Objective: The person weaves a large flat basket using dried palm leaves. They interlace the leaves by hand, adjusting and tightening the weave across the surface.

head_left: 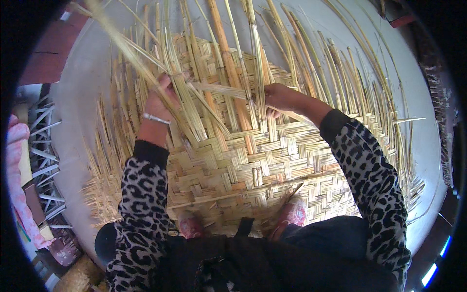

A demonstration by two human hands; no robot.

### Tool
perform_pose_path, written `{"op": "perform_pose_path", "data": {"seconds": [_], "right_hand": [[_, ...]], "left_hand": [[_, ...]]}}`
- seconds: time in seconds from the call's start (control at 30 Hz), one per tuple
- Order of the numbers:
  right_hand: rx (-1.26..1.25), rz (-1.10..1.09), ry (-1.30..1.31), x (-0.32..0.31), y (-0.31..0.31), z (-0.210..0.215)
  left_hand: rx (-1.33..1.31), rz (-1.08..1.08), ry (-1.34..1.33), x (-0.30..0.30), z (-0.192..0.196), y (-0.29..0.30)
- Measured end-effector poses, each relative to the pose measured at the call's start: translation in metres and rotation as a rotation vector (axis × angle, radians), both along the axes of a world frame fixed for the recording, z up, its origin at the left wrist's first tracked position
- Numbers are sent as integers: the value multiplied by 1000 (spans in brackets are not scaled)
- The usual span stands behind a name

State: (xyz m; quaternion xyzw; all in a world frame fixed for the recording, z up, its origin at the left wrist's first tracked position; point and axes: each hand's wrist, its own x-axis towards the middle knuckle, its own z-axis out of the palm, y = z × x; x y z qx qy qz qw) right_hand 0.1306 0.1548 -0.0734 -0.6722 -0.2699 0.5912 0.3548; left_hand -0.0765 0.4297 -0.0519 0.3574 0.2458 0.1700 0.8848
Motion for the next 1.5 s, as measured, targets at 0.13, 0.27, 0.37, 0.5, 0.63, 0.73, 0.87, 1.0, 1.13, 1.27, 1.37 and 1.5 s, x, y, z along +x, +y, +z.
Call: {"op": "perform_pose_path", "data": {"seconds": [0.13,0.27,0.37,0.5,0.63,0.73,0.87,1.0,1.13,1.27,1.37,1.5], "right_hand": [[-169,133,-81,7,-6,1],[-219,217,-224,10,-8,0],[-223,276,-285,10,-11,1],[-219,347,-286,6,-20,3],[-218,396,-336,0,-28,-1],[-50,609,-795,-8,-31,-10],[-41,455,-1005,-15,-47,-20],[16,324,-1013,-19,-52,-27],[-29,314,-993,-21,-51,-27],[-17,315,-1073,-22,-51,-24],[22,322,-1108,-22,-49,-22],[32,265,-1109,-19,-44,-21]], "left_hand": [[75,230,193,-46,13,-11],[215,342,304,-82,14,-35],[208,470,406,-99,-2,-43],[657,353,757,-123,-30,-51],[12,705,701,-131,-60,-66],[-83,701,616,-135,-61,-62],[141,563,611,-134,-46,-57],[470,447,738,-126,-38,-63],[515,460,845,-125,-41,-63],[353,575,788,-133,-49,-66],[266,634,757,-132,-48,-67],[591,529,766,-123,-33,-63]]}}
